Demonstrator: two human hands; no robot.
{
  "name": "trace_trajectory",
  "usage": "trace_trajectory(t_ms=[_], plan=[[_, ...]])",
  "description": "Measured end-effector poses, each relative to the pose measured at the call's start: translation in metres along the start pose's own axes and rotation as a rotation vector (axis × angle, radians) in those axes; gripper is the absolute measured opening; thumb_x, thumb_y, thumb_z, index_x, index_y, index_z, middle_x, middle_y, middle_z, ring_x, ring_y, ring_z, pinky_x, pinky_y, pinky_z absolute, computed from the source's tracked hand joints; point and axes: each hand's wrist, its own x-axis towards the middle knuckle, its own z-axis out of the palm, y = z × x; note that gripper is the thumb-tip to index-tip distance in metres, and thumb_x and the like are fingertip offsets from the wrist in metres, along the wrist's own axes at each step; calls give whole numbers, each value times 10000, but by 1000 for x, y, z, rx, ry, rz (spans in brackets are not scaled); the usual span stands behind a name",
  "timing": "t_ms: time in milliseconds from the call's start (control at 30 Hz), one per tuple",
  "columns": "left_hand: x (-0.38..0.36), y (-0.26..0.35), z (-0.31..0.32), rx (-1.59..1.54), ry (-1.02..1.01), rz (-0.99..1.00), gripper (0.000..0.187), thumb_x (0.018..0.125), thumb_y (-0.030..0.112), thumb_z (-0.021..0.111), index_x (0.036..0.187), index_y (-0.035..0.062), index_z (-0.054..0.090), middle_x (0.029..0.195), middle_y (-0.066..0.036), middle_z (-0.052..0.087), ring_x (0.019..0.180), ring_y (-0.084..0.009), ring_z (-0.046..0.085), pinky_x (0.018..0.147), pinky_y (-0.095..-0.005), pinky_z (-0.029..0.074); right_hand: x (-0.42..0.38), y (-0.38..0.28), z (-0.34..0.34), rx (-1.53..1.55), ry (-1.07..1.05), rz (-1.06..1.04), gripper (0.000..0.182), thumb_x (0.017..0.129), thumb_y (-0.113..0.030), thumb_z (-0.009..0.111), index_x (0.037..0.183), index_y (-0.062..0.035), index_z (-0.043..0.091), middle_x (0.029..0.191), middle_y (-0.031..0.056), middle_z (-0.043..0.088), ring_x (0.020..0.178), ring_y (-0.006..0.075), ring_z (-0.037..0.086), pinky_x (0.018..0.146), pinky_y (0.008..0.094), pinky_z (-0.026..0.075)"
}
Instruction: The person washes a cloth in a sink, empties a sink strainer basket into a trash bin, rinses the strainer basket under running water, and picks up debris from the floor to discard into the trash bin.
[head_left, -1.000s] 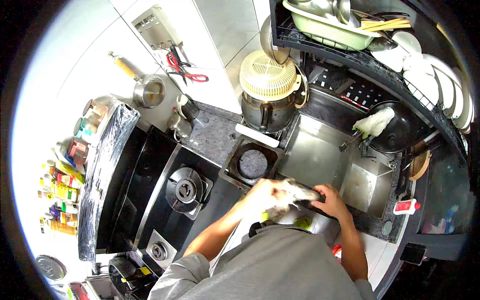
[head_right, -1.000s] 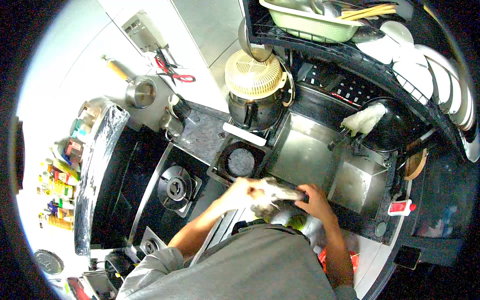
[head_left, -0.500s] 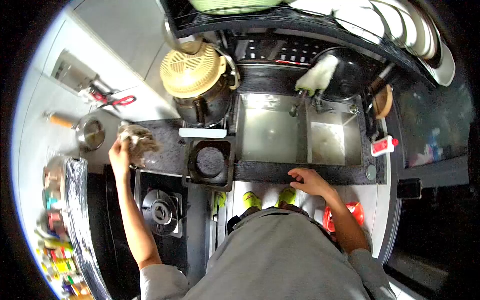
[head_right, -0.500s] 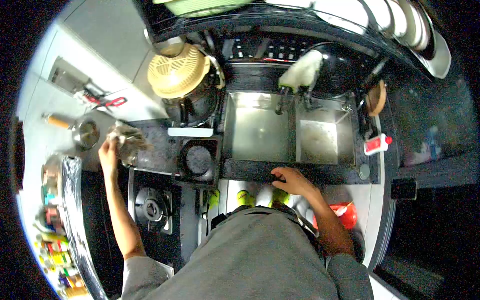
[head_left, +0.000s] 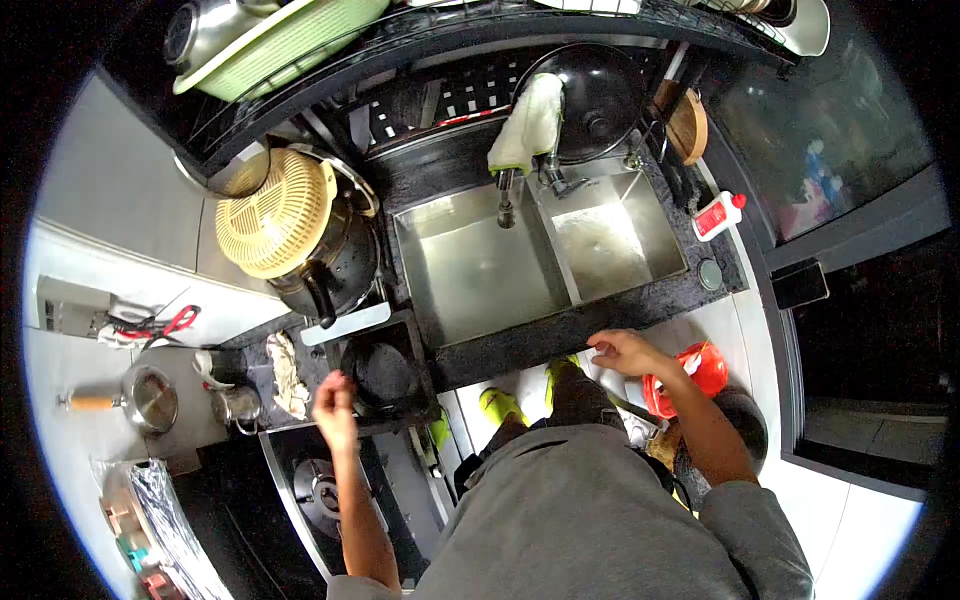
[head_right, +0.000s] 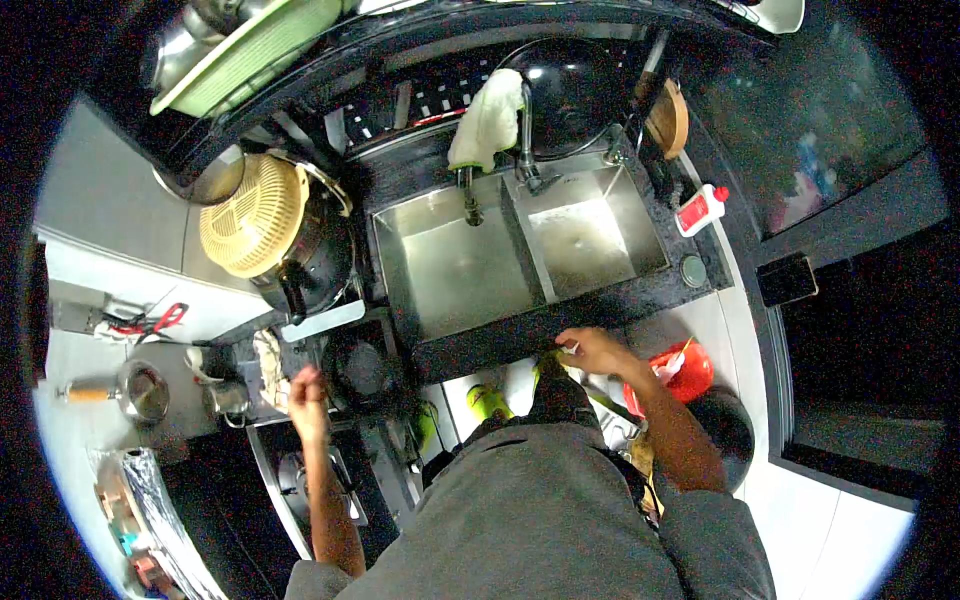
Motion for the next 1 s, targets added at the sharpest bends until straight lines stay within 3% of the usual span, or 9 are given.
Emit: trace_trajectory(t_ms=[200, 267, 367, 467, 600, 667, 733, 933, 1000], plan=[[-17, 75, 164, -123, -527, -56, 299, 808, -45, 545, 1102, 9, 533, 961, -63, 588, 784, -119, 576, 741, -242, 470, 51, 44, -45, -14, 105, 38, 459, 764, -230, 653, 1157, -48, 501, 977, 164, 613, 763, 223, 613, 731, 333, 483], [-12, 87, 204, -47, -546, -87, 373, 793, -28, 564, 1158, 6, 496, 988, -70, 584, 826, -125, 587, 749, -239, 469, 78, 37, -70, -21, 41, 165, 594, 765, -209, 642, 1274, -44, 384, 1136, 222, 534, 968, 283, 573, 831, 370, 454], [13, 89, 252, 82, -601, -102, 575, 765, 20, 573, 1296, 15, 351, 1109, -122, 534, 908, -179, 599, 761, -256, 475, 139, 63, -87, -184, 294, 58, 823, 749, -140, 619, 1385, -30, 107, 1425, 215, 120, 1300, 355, 209, 1010, 402, 309], [45, 87, 295, 246, -565, -67, 628, 760, 30, 579, 1325, 25, 305, 1140, -134, 517, 955, -205, 582, 764, -275, 480, 174, 52, -118, -260, 447, -57, 817, 732, -98, 613, 1388, -60, 128, 1431, 200, 107, 1250, 377, 289, 987, 417, 327], [72, 112, 350, 204, -607, -291, 605, 767, 66, 599, 1306, 41, 326, 1122, -130, 525, 971, -196, 562, 753, -286, 465, 208, 88, -121, 278, 442, -228, 778, 707, -51, 602, 1372, -69, 197, 1419, 180, 165, 1186, 381, 351, 945, 441, 355], [74, 111, 358, 235, -562, -253, 496, 790, 90, 589, 1248, 41, 408, 1045, -112, 560, 910, -172, 570, 746, -274, 456, 205, 74, -129, -391, 566, -127, 753, 702, -92, 627, 1347, -66, 241, 1389, 177, 230, 1133, 365, 398, 938, 403, 365], [91, 102, 369, 261, -582, -354, 376, 809, 101, 571, 1170, 30, 491, 953, -85, 589, 854, -147, 569, 745, -266, 456, 214, 86, -117, -328, 641, -146, 705, 700, -59, 614, 1325, -86, 289, 1366, 181, 273, 1146, 359, 405, 942, 414, 371], [82, 96, 407, -76, -764, -298, 297, 855, -2, 486, 1152, -8, 495, 996, -91, 590, 876, -157, 577, 801, -282, 479, 187, 90, -101, 307, 708, -165, 577, 772, -64, 598, 1291, -72, 345, 1253, 155, 446, 1049, 247, 511, 808, 340, 468], [62, 89, 420, -142, -843, -105, 290, 868, 85, 527, 1149, 18, 494, 993, -91, 596, 877, -128, 556, 813, -258, 446, 180, 93, -96, 479, 587, 74, 462, 799, -72, 588, 1230, -58, 423, 1138, 105, 535, 949, 178, 551, 776, 296, 465]])
